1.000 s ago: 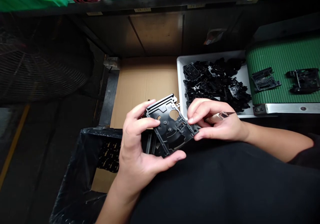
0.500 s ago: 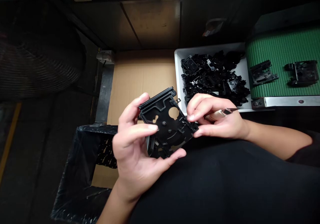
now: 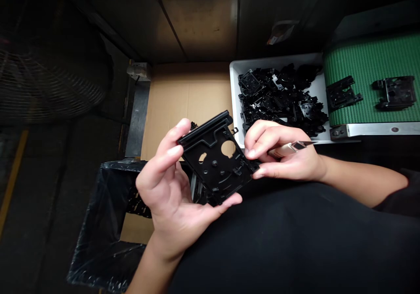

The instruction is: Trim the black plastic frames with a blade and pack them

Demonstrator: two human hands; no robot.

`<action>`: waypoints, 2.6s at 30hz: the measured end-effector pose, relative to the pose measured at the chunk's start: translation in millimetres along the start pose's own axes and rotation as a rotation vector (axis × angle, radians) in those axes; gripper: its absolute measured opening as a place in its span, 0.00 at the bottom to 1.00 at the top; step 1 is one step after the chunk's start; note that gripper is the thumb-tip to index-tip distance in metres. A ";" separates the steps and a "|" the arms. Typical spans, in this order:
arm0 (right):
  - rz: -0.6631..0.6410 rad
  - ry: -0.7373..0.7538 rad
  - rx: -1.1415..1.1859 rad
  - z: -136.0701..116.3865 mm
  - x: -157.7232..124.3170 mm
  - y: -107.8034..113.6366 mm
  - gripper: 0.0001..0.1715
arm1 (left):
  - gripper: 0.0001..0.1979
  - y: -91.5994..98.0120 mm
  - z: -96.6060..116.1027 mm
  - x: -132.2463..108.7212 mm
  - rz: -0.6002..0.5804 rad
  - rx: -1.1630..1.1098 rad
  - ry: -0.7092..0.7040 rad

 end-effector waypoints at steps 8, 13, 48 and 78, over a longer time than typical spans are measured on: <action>-0.009 0.009 -0.043 -2.8 0.1 -5.1 0.16 | 0.52 2.7 -0.6 -4.5 0.014 -0.025 0.005; -0.020 0.030 -0.041 -3.8 2.8 -9.2 0.16 | 0.53 5.1 -2.7 -10.1 0.022 -0.029 -0.037; 0.060 0.124 -0.030 -3.4 19.9 -7.7 0.16 | 0.49 10.0 -14.9 -10.7 0.078 -0.043 0.215; 0.005 0.097 0.135 30.0 42.9 -14.7 0.18 | 0.64 29.5 -36.3 -33.3 0.149 -0.068 0.313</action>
Point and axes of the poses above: each hand's wrist, its own x-axis towards the middle knuckle, its own y-axis out of the back of the hand, z = x × y, the point moved 7 cm from there along x, towards the middle knuckle, and after that the axes turned 9 degrees about -z, right-handed, at the moved point
